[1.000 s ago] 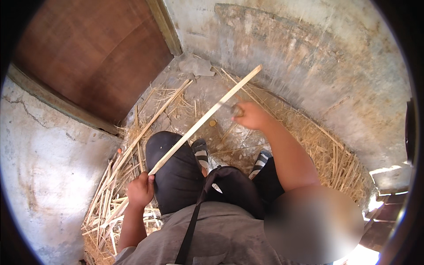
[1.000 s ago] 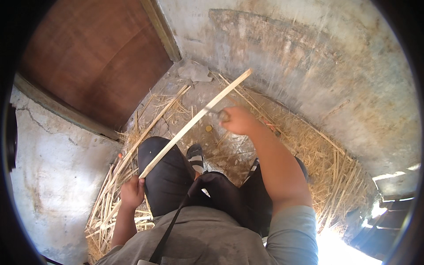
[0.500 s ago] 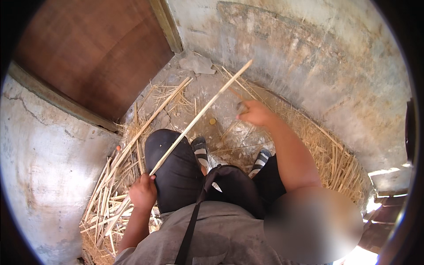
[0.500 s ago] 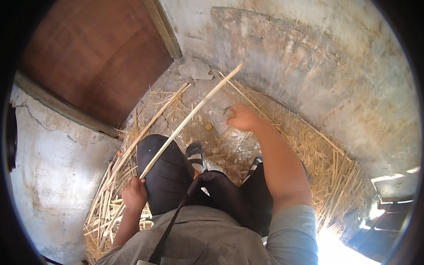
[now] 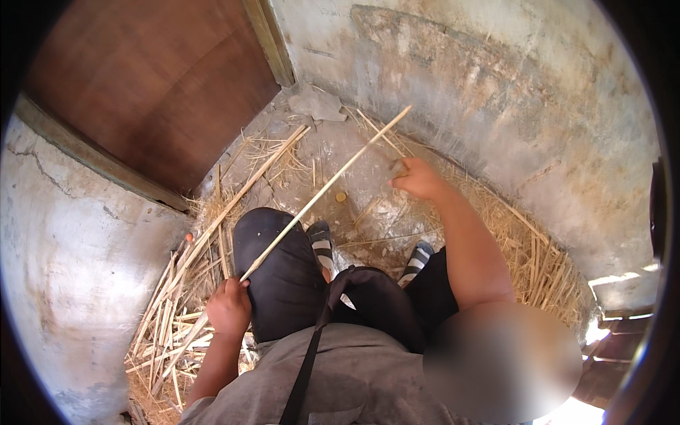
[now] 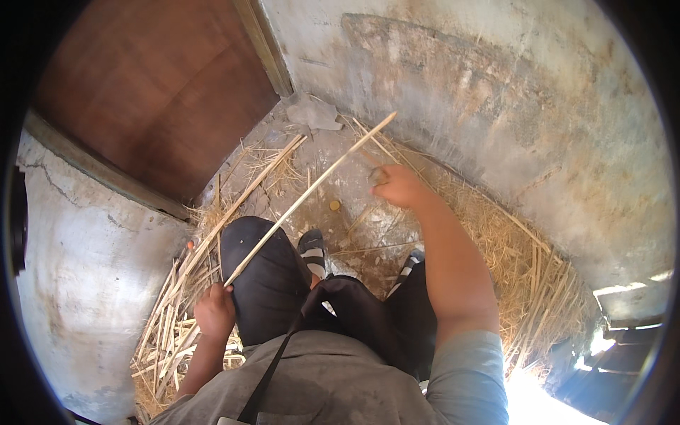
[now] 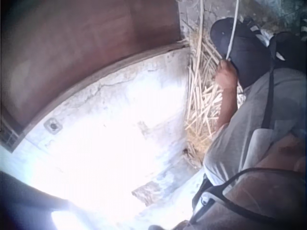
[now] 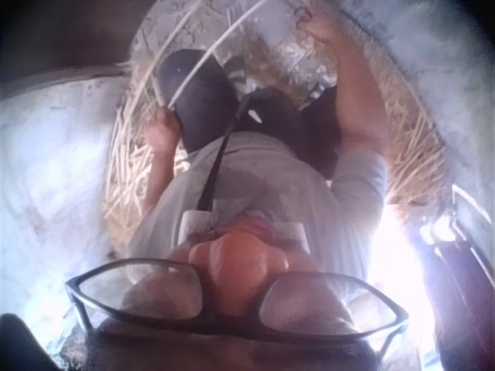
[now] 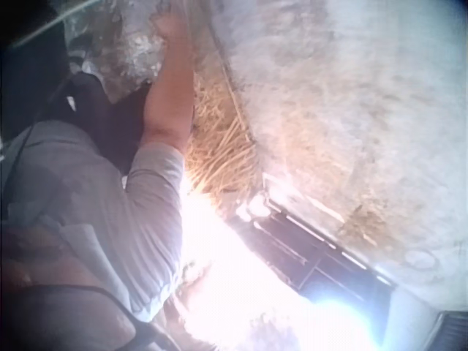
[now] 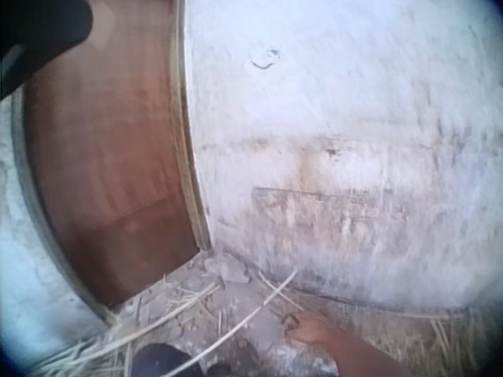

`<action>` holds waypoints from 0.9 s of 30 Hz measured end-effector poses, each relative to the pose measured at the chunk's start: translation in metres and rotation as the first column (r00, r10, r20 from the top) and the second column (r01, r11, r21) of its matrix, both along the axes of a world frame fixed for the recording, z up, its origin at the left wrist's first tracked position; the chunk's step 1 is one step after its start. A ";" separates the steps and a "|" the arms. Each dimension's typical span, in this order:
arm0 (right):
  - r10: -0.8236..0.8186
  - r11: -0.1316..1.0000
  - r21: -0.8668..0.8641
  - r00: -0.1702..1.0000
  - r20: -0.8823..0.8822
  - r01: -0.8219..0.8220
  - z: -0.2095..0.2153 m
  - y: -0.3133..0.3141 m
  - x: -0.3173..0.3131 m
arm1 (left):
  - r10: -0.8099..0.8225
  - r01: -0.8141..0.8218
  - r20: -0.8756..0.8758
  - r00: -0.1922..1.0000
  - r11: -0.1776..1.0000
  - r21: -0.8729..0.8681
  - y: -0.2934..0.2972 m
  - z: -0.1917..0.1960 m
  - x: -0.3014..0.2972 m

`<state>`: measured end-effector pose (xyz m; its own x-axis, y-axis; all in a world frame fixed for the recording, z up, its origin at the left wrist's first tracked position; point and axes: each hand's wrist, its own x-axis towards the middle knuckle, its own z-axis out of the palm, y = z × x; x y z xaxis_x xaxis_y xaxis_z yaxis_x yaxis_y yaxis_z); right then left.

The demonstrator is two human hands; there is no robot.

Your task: The person sits on a straw-covered floor and uses a machete to split a long bamboo stick into thin strips. They hold the stick against their leg and repeatedly strike it with the machete to create narrow slivers.

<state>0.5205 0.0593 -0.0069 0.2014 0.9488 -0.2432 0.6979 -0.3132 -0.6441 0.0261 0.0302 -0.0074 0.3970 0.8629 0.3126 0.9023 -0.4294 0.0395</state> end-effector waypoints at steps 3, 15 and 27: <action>-0.125 0.992 -0.043 0.990 -0.061 0.122 0.003 -0.003 0.006 | -0.009 0.009 0.045 0.999 1.000 -0.006 -0.002 0.006 0.004; 0.093 0.995 0.033 0.995 0.020 -0.094 0.010 -0.012 0.008 | 0.025 -0.022 0.025 0.999 0.994 -0.106 -0.001 -0.001 -0.001; 0.457 0.878 0.076 0.875 0.160 -0.472 0.012 -0.001 -0.054 | 0.018 -0.018 -0.001 1.000 1.000 -0.018 -0.001 0.000 0.000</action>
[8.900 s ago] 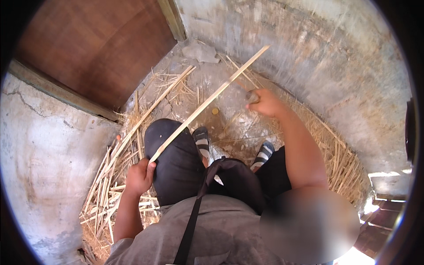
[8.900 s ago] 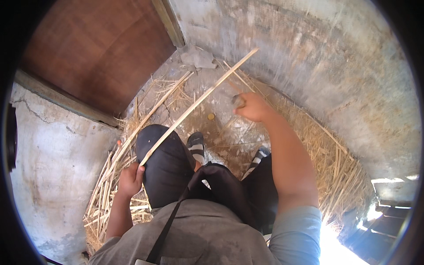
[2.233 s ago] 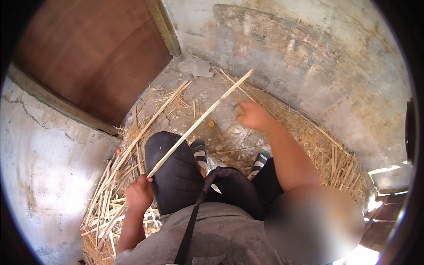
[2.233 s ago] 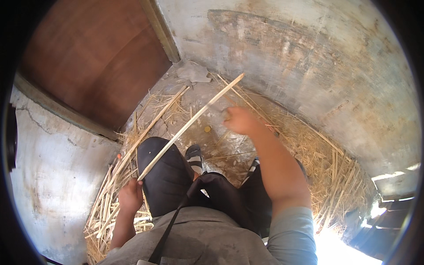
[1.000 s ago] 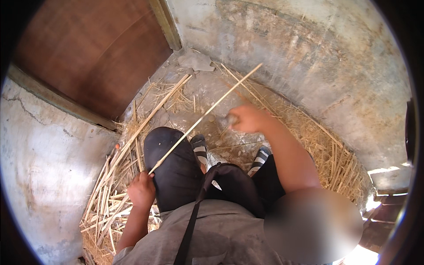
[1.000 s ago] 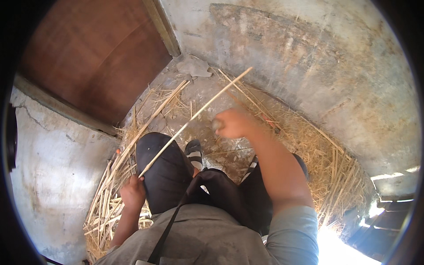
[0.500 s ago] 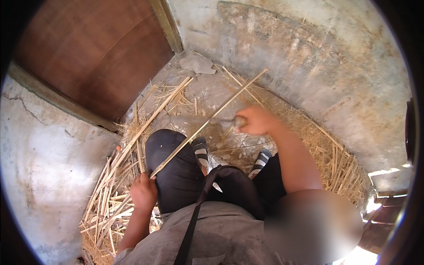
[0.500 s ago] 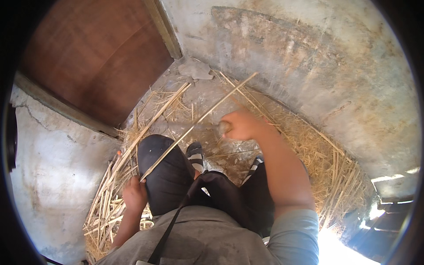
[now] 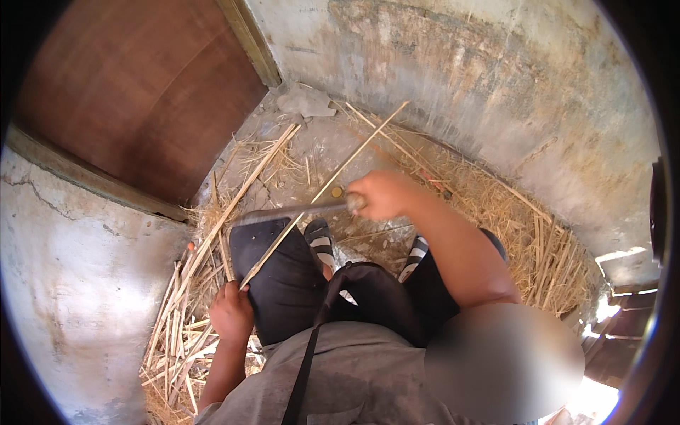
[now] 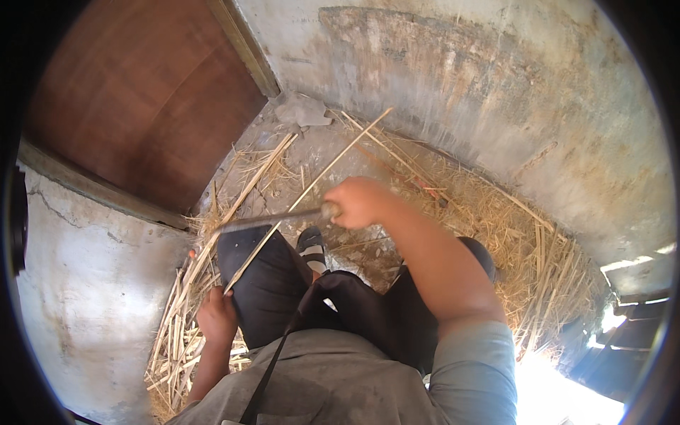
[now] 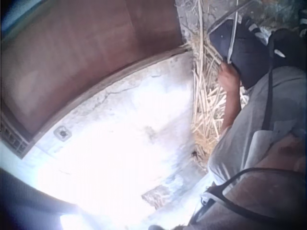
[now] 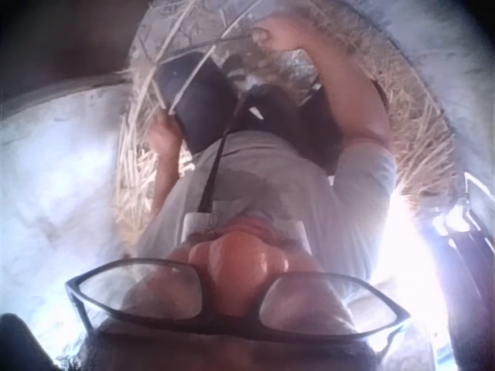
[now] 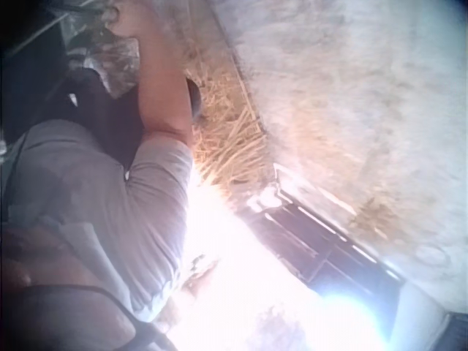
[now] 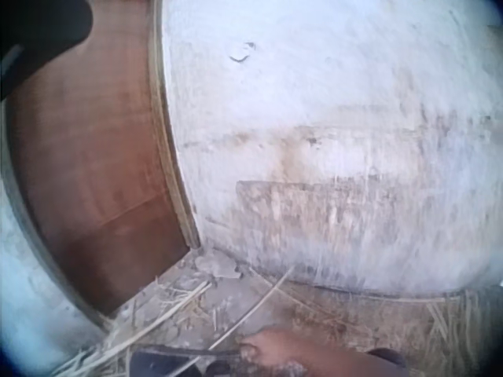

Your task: The person sits on a straw-covered floor and uses a machete to split a long bamboo stick into thin strips. They hold the stick against their leg and repeatedly strike it with the machete to create narrow slivers.

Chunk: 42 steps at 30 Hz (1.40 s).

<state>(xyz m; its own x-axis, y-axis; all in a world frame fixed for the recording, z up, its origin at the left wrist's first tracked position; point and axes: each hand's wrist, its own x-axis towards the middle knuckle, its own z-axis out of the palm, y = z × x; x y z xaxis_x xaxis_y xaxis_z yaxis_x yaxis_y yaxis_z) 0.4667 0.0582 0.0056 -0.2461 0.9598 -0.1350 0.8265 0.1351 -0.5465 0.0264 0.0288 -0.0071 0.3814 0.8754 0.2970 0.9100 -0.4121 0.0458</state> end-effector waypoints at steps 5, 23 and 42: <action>-0.565 0.824 -0.073 0.810 -0.157 0.561 -0.043 0.007 0.076 | 0.007 -0.007 -0.008 1.000 1.000 0.000 0.003 0.000 0.004; -0.593 0.804 -0.027 0.797 -0.118 0.594 -0.042 0.004 0.069 | -0.012 0.005 -0.075 0.997 0.995 -0.100 0.014 0.018 0.008; -0.203 0.979 0.029 0.979 0.003 0.203 -0.019 0.000 0.013 | -0.012 -0.006 -0.083 0.996 0.977 -0.212 0.018 0.023 0.008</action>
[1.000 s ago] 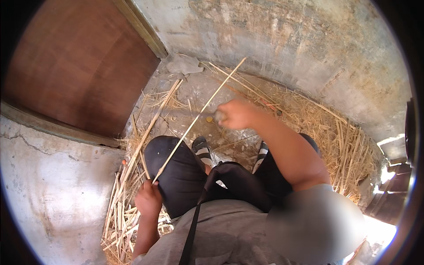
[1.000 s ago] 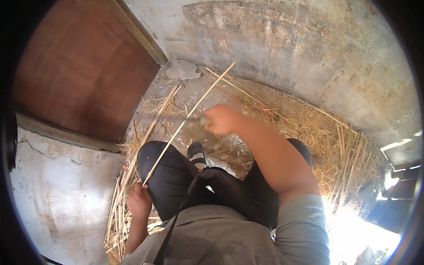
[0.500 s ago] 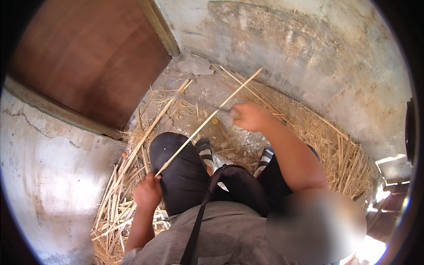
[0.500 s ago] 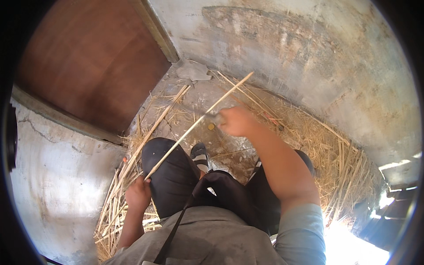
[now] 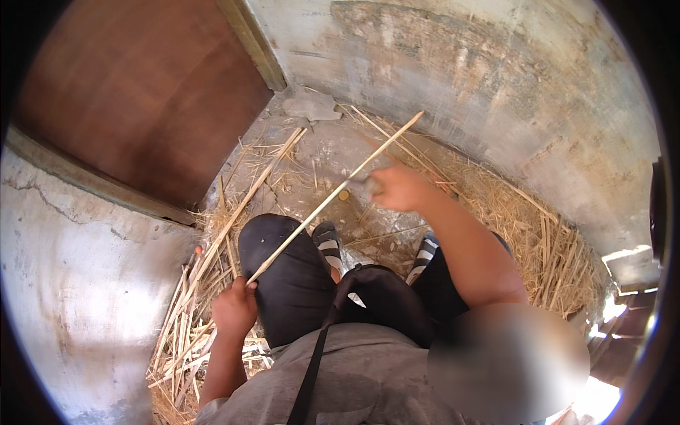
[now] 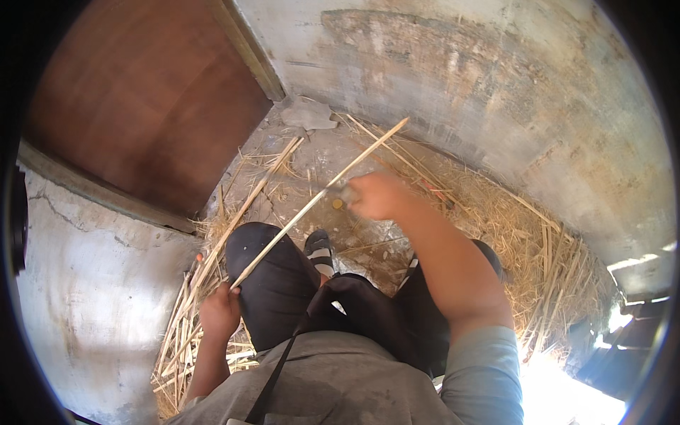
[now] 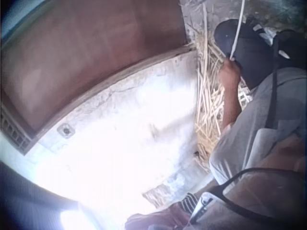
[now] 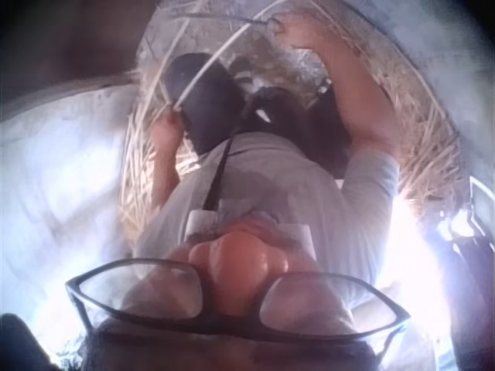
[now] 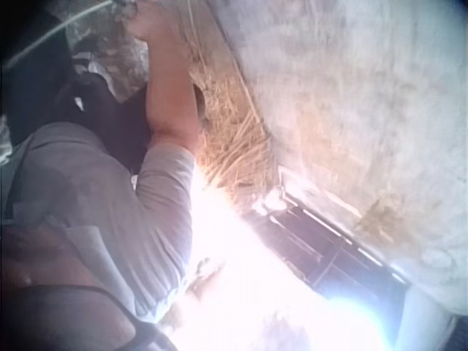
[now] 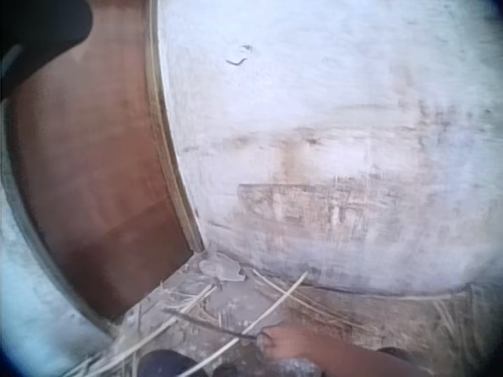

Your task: The person sits on a straw-covered floor and uses a machete to split a long bamboo stick into thin strips. They hold the stick against their leg and repeatedly strike it with the machete to create narrow slivers.

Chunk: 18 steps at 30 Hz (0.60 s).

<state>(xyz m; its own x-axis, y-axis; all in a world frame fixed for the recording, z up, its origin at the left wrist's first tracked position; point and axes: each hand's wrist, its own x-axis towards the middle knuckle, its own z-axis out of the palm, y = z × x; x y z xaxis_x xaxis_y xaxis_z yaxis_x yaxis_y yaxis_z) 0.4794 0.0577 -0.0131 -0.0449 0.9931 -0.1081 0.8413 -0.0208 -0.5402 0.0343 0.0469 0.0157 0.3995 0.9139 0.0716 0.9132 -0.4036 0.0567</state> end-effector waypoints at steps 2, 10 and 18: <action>0.152 0.987 -0.070 0.974 0.169 -0.142 0.030 -0.004 -0.030 | 0.001 -0.001 0.011 1.000 1.000 -0.011 -0.001 0.004 0.001; -0.438 0.895 -0.200 0.866 -0.240 0.398 -0.008 0.011 0.046 | -0.022 0.022 0.030 0.999 1.000 0.015 0.003 -0.002 -0.004; 0.144 0.988 -0.076 0.973 0.181 -0.132 0.028 -0.004 -0.020 | -0.023 0.023 0.004 1.000 0.999 -0.029 0.005 0.005 -0.004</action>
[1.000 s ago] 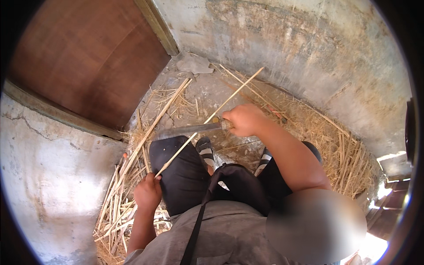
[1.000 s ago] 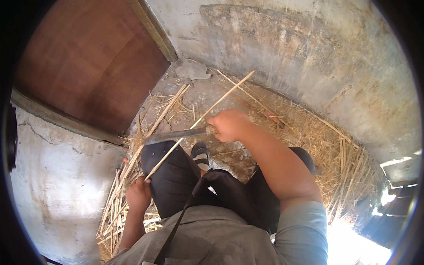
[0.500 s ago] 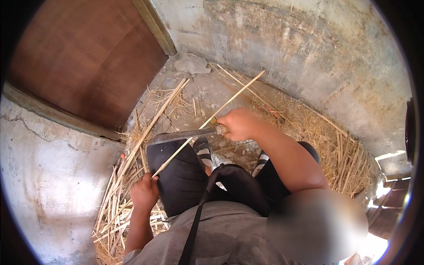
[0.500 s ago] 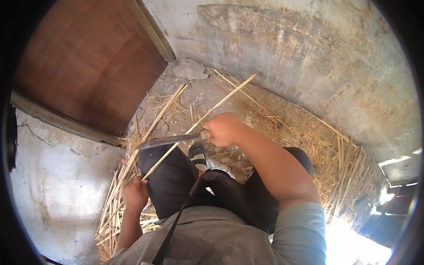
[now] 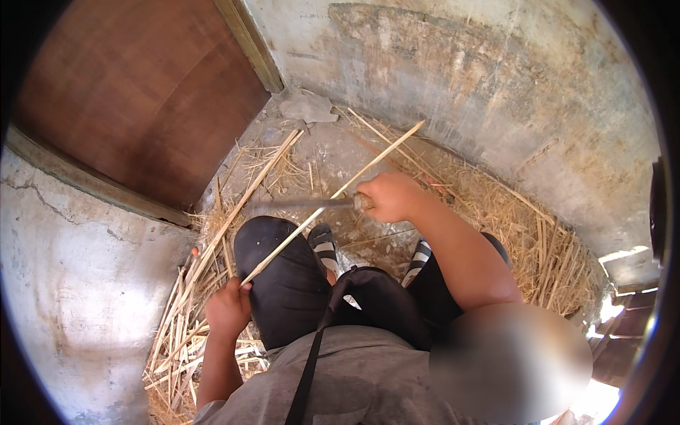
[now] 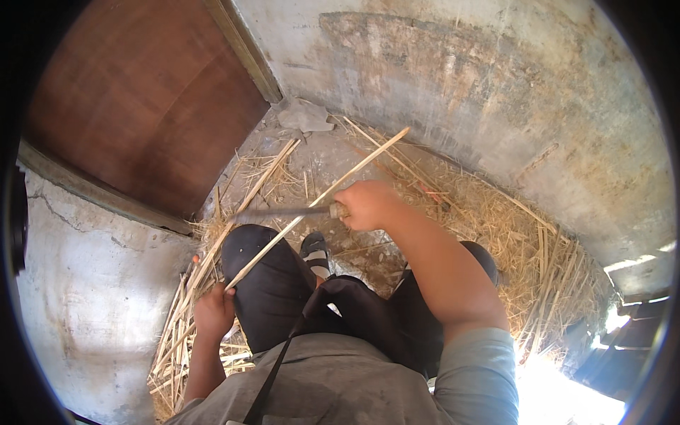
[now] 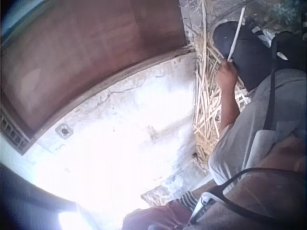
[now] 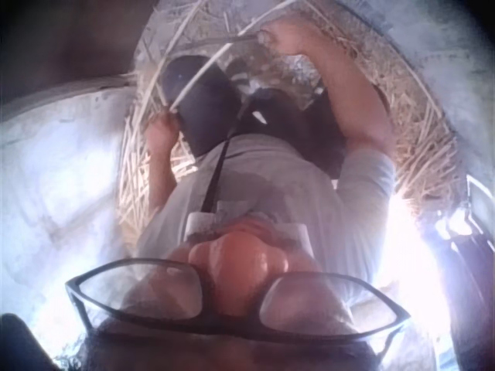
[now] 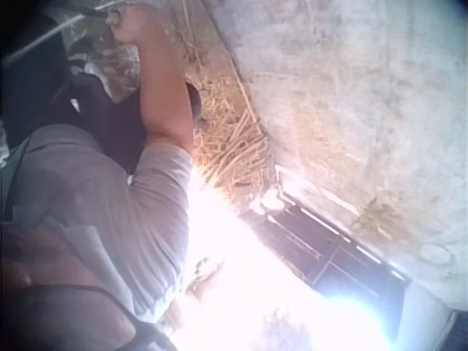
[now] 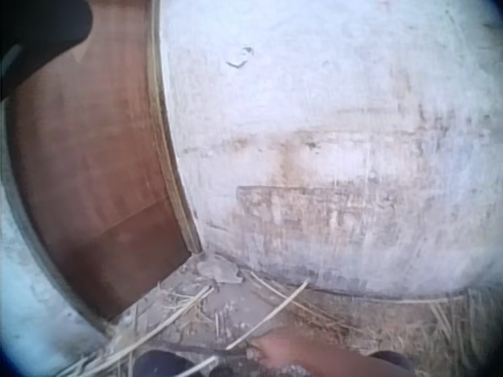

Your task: The person sits on a straw-covered floor and uses a machete to split a long bamboo stick into thin strips. They hold the stick against their leg and repeatedly strike it with the machete to create narrow slivers.

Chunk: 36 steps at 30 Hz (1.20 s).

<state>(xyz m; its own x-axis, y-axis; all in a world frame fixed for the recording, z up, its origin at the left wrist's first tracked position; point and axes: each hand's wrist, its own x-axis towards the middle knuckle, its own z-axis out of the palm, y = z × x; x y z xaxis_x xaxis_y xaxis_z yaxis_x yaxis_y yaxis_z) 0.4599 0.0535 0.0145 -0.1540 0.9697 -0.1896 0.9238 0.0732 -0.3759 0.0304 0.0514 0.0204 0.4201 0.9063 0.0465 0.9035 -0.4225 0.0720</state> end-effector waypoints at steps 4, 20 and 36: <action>-0.183 0.973 0.086 0.938 -0.294 0.217 -0.047 0.011 0.055 | -0.050 0.048 0.029 0.998 0.996 0.070 0.002 -0.010 -0.007; -0.381 0.924 -0.128 0.842 -0.382 0.360 -0.014 0.006 0.053 | -0.018 0.018 0.089 0.996 1.000 0.004 0.005 -0.009 -0.006; -0.537 0.839 -0.160 0.744 -0.397 0.520 -0.024 0.007 0.074 | -0.018 0.018 0.071 0.997 1.000 0.005 0.007 -0.005 -0.004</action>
<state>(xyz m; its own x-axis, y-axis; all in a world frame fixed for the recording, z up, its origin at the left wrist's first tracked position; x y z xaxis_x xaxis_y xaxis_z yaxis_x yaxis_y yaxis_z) 0.5341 0.0608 -0.0099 0.3101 0.9129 -0.2656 0.5678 -0.4019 -0.7184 0.0260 0.0583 0.0156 0.4318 0.8983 0.0812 0.8884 -0.4391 0.1340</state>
